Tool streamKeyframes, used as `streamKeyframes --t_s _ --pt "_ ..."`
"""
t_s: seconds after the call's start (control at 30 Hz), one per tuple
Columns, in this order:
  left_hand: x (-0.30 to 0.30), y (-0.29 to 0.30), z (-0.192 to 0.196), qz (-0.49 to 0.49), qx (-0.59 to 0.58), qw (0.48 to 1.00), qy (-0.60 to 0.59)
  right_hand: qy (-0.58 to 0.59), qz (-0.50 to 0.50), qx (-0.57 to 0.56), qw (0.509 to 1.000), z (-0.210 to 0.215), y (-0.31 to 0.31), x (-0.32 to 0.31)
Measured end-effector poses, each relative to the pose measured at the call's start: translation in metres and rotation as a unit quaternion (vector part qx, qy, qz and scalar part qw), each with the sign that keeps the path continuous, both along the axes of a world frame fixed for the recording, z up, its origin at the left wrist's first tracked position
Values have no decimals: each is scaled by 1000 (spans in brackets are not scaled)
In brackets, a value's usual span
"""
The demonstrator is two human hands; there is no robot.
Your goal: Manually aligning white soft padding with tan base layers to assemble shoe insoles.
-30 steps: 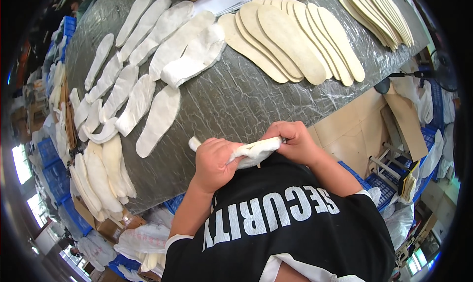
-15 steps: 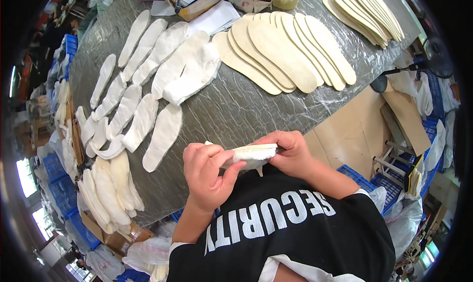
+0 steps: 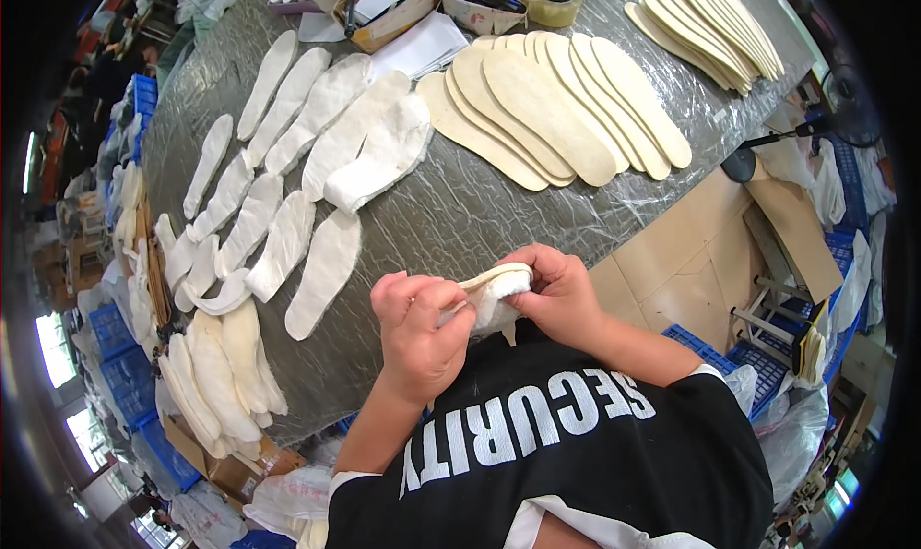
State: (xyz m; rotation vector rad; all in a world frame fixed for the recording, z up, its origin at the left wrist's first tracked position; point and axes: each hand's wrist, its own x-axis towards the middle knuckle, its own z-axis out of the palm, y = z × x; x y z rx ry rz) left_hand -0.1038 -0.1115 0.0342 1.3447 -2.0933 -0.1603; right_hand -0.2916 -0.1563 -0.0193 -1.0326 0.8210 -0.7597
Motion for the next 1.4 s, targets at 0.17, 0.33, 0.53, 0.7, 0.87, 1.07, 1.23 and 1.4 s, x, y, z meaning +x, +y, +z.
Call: streamKeyframes --t_s 0.17,0.33,0.53,0.7,0.87,1.07,1.23,1.4 --pt "1 -2 8 26 144 953 265 18 39 -72 996 14 -20 -7" --pt "10 -8 19 51 317 832 453 50 92 -305 947 45 -46 -5" --pt "7 -7 20 66 383 793 470 91 167 -317 929 64 -52 -5" --pt "-3 0 19 93 314 865 380 86 115 -404 904 57 -54 0" --pt "-12 2 18 85 232 930 271 185 99 -537 817 70 -59 2" --pt "-9 4 9 115 288 877 367 186 122 -556 801 68 -60 1" --pt "-8 1 -8 152 355 781 491 153 79 -685 708 47 -53 -4" --pt "-14 -2 -22 197 342 754 525 127 116 -703 690 33 -55 -8"
